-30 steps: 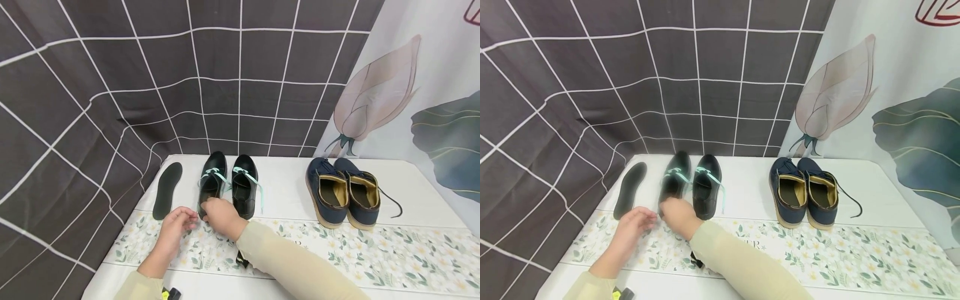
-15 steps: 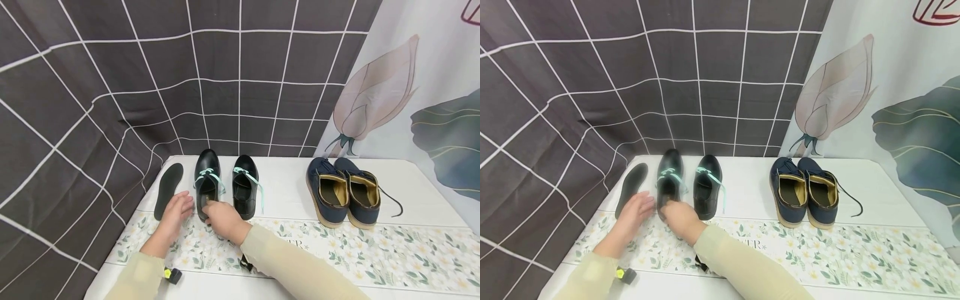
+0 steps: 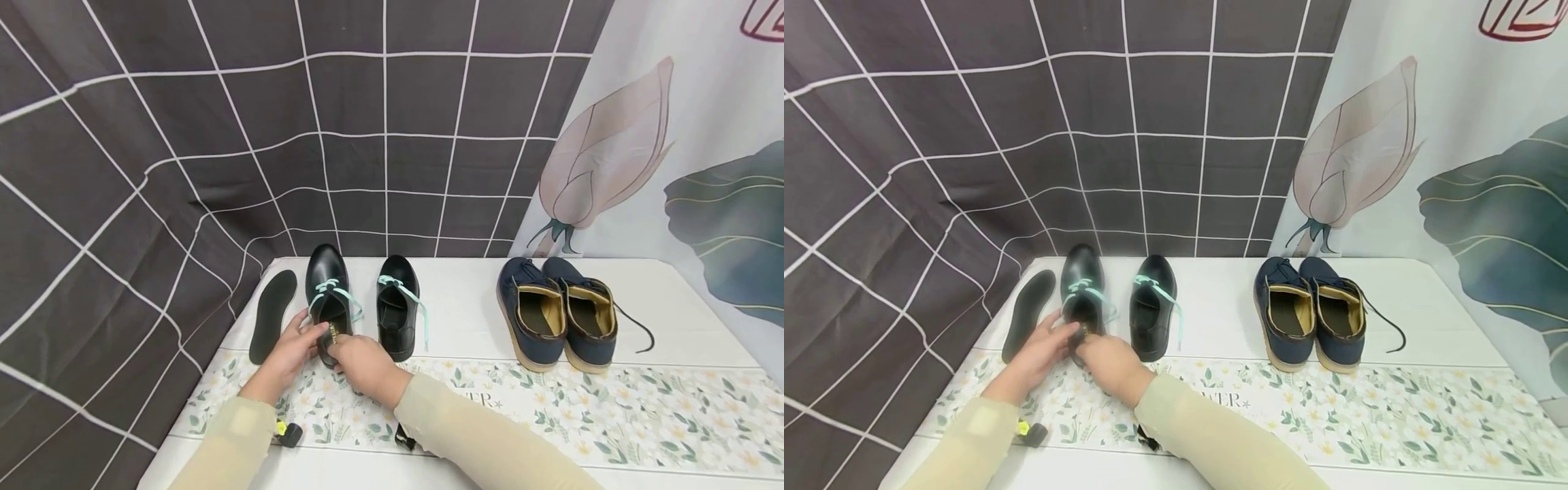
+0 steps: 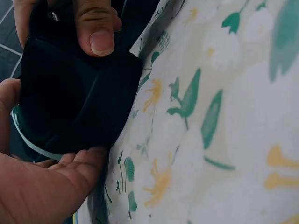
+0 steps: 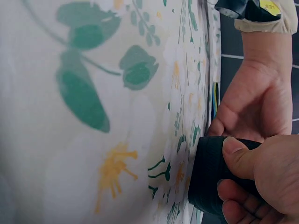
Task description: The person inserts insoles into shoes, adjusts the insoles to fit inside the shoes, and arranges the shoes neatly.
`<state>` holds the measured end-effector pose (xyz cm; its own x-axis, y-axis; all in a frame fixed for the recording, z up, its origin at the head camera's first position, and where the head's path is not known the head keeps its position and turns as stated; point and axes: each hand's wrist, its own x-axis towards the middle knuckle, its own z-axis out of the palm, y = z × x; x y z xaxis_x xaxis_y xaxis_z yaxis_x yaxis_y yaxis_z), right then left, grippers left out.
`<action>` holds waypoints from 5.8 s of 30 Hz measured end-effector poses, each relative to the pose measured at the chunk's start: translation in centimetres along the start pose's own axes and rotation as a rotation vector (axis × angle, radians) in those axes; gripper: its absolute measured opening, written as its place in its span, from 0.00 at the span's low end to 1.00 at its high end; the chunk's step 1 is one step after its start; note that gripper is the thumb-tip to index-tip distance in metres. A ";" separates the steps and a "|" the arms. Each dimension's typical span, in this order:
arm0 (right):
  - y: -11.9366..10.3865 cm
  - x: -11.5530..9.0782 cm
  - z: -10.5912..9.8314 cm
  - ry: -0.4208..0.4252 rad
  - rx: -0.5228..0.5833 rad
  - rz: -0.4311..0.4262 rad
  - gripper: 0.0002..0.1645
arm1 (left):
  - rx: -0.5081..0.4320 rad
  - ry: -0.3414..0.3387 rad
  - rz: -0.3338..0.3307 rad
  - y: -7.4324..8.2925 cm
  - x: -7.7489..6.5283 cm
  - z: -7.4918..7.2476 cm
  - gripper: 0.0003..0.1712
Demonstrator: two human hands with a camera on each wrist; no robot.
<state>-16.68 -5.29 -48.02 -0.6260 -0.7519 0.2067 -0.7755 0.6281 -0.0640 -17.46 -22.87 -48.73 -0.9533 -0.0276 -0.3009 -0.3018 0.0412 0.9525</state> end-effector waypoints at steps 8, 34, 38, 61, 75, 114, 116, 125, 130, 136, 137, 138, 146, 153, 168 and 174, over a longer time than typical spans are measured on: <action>0.9 -0.5 -0.4 -0.027 0.077 -0.014 0.11 | 0.015 0.074 0.044 -0.2 -0.8 0.1 0.48; 0.9 -9.2 -7.9 0.278 -0.074 -0.184 0.11 | -0.117 -0.007 0.318 4.7 -9.3 5.5 0.46; 0.9 -11.9 -8.8 0.347 -0.089 -0.215 0.15 | -0.103 -0.073 0.405 4.8 -10.3 7.2 0.47; 4.5 -21.3 -9.5 0.344 -0.058 -0.114 0.22 | -0.033 -0.337 0.361 3.1 -9.2 16.2 0.48; 6.6 -22.5 -7.2 0.234 0.076 0.035 0.16 | 0.324 -0.262 0.241 1.0 -5.9 18.9 0.46; 8.0 -19.8 -5.4 -0.018 0.107 0.140 0.10 | 1.068 -0.072 0.475 2.8 -3.7 20.0 0.40; 8.1 -19.8 -5.4 -0.025 0.104 0.139 0.10 | 1.150 -0.053 0.522 3.3 -3.6 20.3 0.42; 8.1 -19.8 -5.4 -0.048 0.135 0.145 0.10 | 1.418 -0.088 0.630 4.6 -2.8 22.4 0.49; 7.9 -19.7 -5.5 -0.044 0.134 0.147 0.10 | 1.465 -0.122 0.577 4.8 -2.1 23.7 0.48; 7.8 -19.6 -5.6 -0.043 0.144 0.151 0.11 | 1.476 -0.111 0.584 4.8 -1.5 24.3 0.39; 7.8 -19.6 -5.5 -0.043 0.146 0.153 0.11 | 1.471 -0.112 0.588 4.8 -1.5 24.3 0.38; 7.8 -19.6 -5.5 -0.043 0.149 0.155 0.11 | 1.469 -0.114 0.591 4.8 -1.4 24.2 0.38; 8.0 -19.6 -5.5 -0.056 0.166 0.176 0.11 | 1.542 -0.001 0.799 3.9 -0.9 23.2 0.29; 8.1 -19.6 -5.8 -0.102 0.227 0.200 0.10 | 1.653 0.086 0.960 3.4 -0.9 22.4 0.08; 11.7 -15.7 -7.8 0.044 0.330 0.557 0.34 | 1.708 0.102 0.946 3.3 -0.9 22.6 0.17; 12.4 -13.2 -6.5 -0.165 0.006 0.627 0.39 | 1.698 0.093 0.934 3.0 -1.0 22.7 0.17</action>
<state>-17.51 13.71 -45.16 -0.9642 -0.2641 -0.0247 -0.2589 0.9572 -0.1292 -17.73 -0.02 -46.62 -0.8098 0.5300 0.2517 0.4696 0.8426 -0.2635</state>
